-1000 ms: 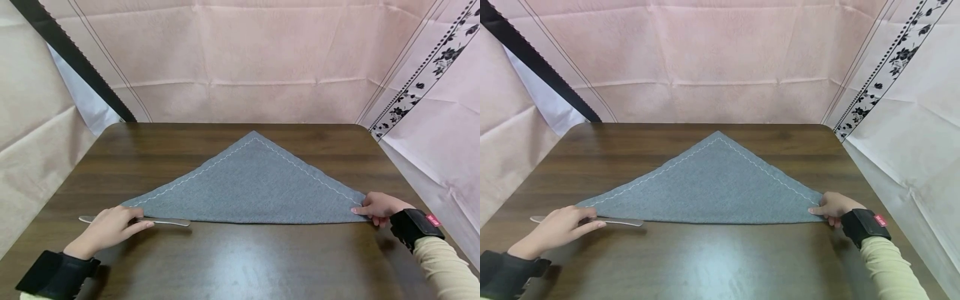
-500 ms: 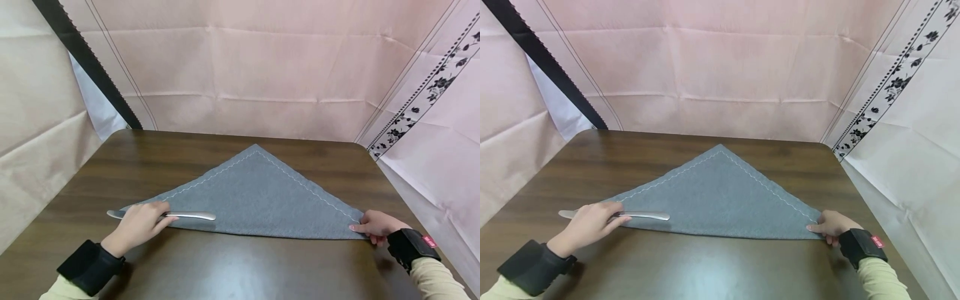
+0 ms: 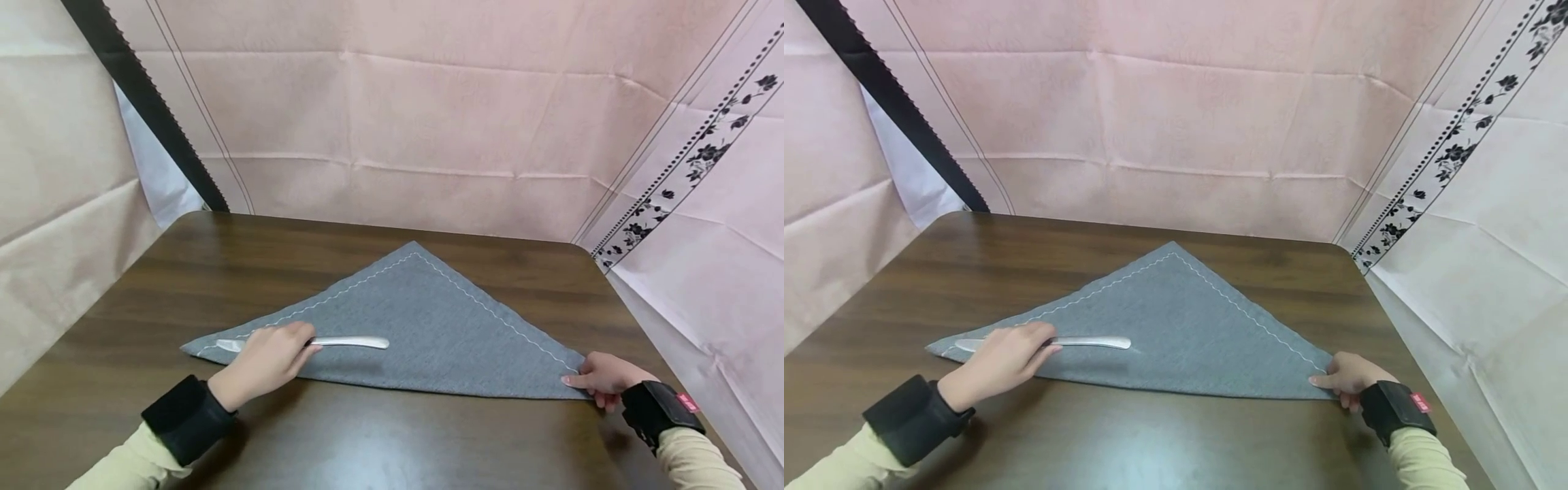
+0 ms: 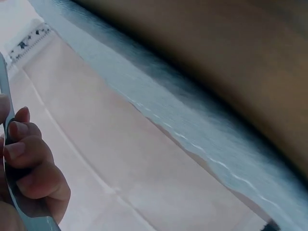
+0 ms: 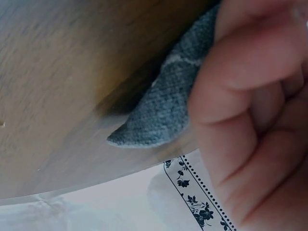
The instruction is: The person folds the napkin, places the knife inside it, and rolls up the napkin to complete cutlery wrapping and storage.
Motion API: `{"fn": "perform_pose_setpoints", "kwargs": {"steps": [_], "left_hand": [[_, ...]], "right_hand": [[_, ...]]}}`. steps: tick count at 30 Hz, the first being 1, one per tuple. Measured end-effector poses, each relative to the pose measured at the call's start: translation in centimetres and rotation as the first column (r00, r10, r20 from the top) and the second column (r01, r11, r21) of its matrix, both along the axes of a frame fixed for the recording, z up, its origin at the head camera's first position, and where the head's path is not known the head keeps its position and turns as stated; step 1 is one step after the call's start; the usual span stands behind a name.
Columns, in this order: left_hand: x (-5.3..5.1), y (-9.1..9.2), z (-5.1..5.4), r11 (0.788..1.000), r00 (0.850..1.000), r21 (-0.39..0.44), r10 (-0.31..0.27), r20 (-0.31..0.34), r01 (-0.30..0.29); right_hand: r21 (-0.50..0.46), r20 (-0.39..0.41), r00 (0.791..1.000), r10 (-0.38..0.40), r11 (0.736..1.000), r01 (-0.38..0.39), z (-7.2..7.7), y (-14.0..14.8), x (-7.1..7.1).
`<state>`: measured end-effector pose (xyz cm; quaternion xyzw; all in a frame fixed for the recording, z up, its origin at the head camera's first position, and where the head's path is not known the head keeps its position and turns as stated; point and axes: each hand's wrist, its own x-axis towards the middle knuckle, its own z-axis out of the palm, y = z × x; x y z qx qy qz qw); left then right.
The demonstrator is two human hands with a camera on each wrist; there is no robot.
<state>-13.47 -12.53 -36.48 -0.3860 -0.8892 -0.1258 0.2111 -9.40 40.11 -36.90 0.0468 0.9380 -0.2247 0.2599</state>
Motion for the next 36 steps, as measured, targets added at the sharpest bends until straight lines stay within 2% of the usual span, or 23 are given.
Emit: {"fn": "perform_pose_setpoints", "kwargs": {"steps": [6, 12, 19, 26, 31, 36], "left_hand": [[-0.1, 2.3, 0.0, 0.998, 0.998, -0.014, -0.059, -0.001, 0.059], [0.1, 4.4, -0.2, 0.990, 0.990, 0.006, -0.138, -0.002, 0.138], [0.1, 6.0, -0.5, 0.981, 0.980, 0.017, -0.194, -0.038, 0.195], [0.1, 7.4, -0.6, 0.977, 0.977, 0.011, -0.211, -0.041, 0.212], [-0.1, 8.8, -0.2, 0.979, 0.978, 0.005, -0.204, -0.042, 0.204], [0.0, 10.2, -0.1, 0.981, 0.981, -0.013, -0.191, -0.013, 0.191]], "right_hand": [[0.003, 0.016, 1.000, -0.009, 1.000, 0.009, -0.2, 0.2, 0.1], [-0.002, 0.004, 1.000, 0.007, 1.000, -0.007, -0.3, 0.3, 0.3], [0.007, -0.014, 1.000, 0.014, 1.000, -0.014, -0.6, 0.2, 0.6], [0.007, -0.005, 1.000, 0.013, 1.000, -0.013, -0.7, 0.0, 0.5], [-0.004, -0.010, 1.000, 0.000, 1.000, 0.000, -0.3, -0.2, 0.3], [0.000, -0.007, 1.000, -0.003, 1.000, 0.003, 0.0, -0.2, 0.2]]}}
